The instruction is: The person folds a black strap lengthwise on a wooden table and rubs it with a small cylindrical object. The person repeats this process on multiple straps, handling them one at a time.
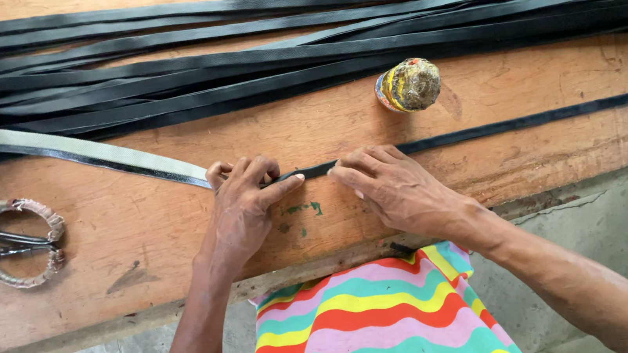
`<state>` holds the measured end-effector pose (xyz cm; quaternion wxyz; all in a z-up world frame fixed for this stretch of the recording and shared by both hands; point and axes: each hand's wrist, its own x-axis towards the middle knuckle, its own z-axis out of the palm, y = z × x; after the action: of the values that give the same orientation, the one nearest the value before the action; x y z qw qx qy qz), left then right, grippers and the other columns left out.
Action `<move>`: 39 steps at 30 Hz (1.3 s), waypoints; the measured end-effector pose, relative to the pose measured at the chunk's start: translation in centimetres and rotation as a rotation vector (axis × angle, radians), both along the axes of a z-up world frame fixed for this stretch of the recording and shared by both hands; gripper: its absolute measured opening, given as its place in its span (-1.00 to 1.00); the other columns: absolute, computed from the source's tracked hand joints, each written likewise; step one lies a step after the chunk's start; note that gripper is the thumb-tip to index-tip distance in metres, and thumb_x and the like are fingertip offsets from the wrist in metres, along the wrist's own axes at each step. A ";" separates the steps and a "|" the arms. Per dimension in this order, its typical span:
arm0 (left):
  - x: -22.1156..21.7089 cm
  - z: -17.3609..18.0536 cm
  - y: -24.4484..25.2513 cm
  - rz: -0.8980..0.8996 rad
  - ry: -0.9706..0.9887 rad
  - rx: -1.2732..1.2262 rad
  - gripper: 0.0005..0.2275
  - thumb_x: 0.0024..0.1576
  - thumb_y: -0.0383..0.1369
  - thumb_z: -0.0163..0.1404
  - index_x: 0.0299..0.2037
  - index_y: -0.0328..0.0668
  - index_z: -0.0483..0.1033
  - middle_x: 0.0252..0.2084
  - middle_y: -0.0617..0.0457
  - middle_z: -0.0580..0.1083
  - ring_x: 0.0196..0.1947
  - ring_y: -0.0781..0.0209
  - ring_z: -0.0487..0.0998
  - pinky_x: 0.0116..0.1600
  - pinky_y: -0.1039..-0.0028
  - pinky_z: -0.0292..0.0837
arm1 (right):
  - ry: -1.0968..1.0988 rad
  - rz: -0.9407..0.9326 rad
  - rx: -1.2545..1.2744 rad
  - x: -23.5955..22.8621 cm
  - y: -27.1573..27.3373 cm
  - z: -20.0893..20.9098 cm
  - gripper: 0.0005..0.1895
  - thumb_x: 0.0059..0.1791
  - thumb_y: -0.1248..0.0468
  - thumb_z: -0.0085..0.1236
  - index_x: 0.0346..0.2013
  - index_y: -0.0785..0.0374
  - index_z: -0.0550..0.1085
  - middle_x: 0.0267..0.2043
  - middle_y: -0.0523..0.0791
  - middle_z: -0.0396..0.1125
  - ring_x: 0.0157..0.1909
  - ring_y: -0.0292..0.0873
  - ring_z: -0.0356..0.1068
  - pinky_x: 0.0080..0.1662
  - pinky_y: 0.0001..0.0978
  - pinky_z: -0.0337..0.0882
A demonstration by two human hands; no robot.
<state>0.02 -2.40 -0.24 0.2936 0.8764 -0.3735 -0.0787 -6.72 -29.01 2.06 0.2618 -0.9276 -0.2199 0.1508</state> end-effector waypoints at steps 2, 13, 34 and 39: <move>-0.2 0.3 0.1 0.006 -0.012 0.010 -0.58 -0.09 -0.60 0.08 -0.08 0.18 0.69 -0.16 0.15 0.44 -0.07 0.18 0.44 0.13 0.13 0.02 | -0.078 0.035 -0.021 0.1 0.9 -0.2 -0.44 -0.10 0.40 0.03 0.22 0.31 0.34 0.18 0.07 0.26 0.24 0.14 0.22 0.24 -0.04 0.23; 0.2 1.0 1.5 0.079 -0.011 -0.053 -0.47 -0.12 -0.71 0.03 -0.03 0.18 0.68 -0.24 0.21 0.47 -0.13 0.26 0.48 0.18 0.18 0.05 | -0.111 0.029 0.153 0.4 2.7 -0.2 -0.61 -0.17 0.50 0.05 -0.03 0.39 0.41 0.21 0.05 0.30 0.27 0.13 0.26 0.26 -0.10 0.28; -0.1 0.9 2.6 0.121 0.004 0.031 -0.54 -0.10 -0.71 0.07 -0.13 0.18 0.72 -0.26 0.19 0.46 -0.15 0.22 0.46 0.12 0.21 0.05 | -0.235 -0.016 0.096 0.6 4.6 -1.6 -0.51 0.01 0.20 0.13 0.25 0.16 0.38 0.03 -0.03 0.24 0.13 0.04 0.22 0.20 -0.01 0.23; -0.6 -0.1 -1.4 0.069 0.051 -0.068 -0.67 -0.10 -0.52 0.17 -0.15 0.14 0.70 -0.28 0.17 0.46 -0.19 0.18 0.46 0.07 0.18 0.07 | -0.266 -0.080 0.037 -1.0 1.4 -1.1 -0.52 0.00 0.23 0.11 0.21 0.23 0.35 0.11 -0.02 0.24 0.17 0.06 0.22 0.18 -0.03 0.24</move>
<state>-0.59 -3.77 -0.37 0.3351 0.8760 -0.3379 -0.0784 -7.69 -27.59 0.97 0.2533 -0.9423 -0.2184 0.0120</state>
